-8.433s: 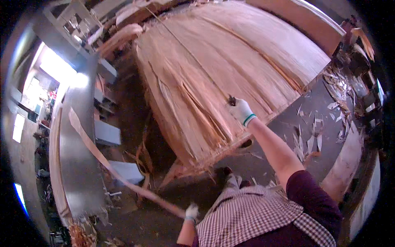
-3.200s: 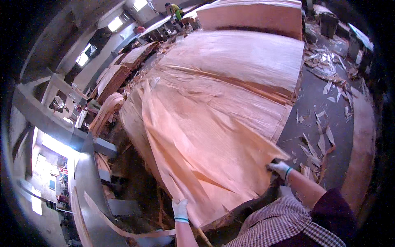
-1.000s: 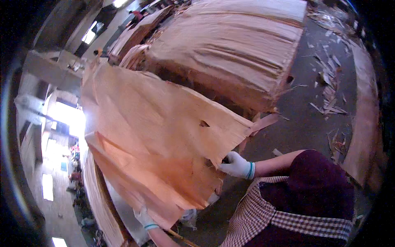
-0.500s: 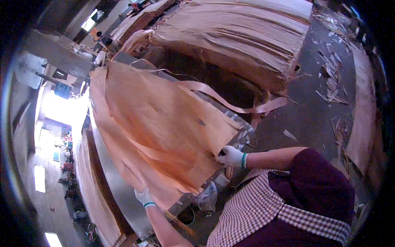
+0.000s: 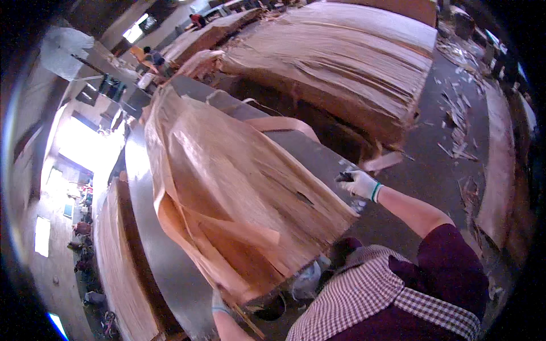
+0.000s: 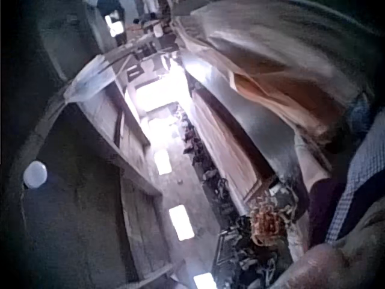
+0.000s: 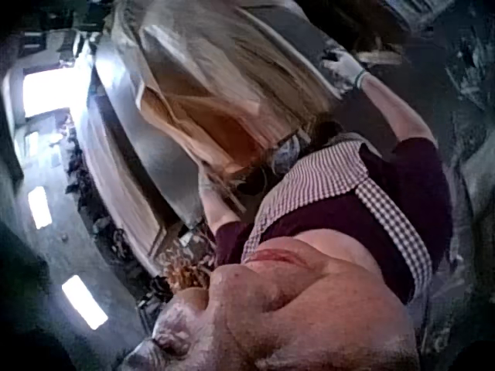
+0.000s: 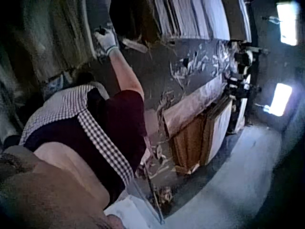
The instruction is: The person uses a long-handled tool to peel thin layers of wood veneer from a large sheet. They then use a tape measure to measure the sheet and a knife to cut the veneer into strips.
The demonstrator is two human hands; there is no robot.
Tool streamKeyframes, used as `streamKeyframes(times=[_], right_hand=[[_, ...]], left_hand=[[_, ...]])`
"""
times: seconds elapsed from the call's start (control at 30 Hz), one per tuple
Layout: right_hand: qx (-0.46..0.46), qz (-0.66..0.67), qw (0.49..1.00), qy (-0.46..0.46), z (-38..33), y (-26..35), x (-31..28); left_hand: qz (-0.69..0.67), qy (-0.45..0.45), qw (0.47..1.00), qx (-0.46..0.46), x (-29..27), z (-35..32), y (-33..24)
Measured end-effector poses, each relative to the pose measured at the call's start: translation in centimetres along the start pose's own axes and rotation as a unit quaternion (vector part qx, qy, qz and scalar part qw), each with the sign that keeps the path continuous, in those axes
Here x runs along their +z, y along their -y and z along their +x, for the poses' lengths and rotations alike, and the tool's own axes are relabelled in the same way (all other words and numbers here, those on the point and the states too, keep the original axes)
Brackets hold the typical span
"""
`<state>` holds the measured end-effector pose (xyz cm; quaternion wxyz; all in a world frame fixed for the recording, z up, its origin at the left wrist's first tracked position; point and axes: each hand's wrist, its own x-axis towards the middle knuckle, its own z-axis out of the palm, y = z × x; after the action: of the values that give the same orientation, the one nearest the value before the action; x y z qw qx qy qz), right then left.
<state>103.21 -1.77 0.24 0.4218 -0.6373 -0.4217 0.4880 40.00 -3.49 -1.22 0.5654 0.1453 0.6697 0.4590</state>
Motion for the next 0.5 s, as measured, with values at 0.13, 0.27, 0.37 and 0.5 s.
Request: streamKeyframes(times=[0.13,0.27,0.37,0.5], right_hand=[[-0.067,-0.085,0.993,-0.052,12.7,-1.8,-0.7],[-0.072,-0.277,0.951,-0.12,24.8,-1.5,-1.5],[0.0,-0.299,0.951,-0.084,30.6,1.2,-0.3],[0.035,-0.287,0.956,-0.051,36.8,-0.1,-1.1]], left_hand=[[-0.016,-0.087,0.996,0.032,-2.2,-0.5,4.0],[0.001,-0.166,0.979,0.116,-1.9,-0.5,4.8],[0.024,-0.222,0.957,0.184,-2.7,-1.9,4.5],[0.076,-0.237,0.931,0.269,-5.5,-0.3,4.9]])
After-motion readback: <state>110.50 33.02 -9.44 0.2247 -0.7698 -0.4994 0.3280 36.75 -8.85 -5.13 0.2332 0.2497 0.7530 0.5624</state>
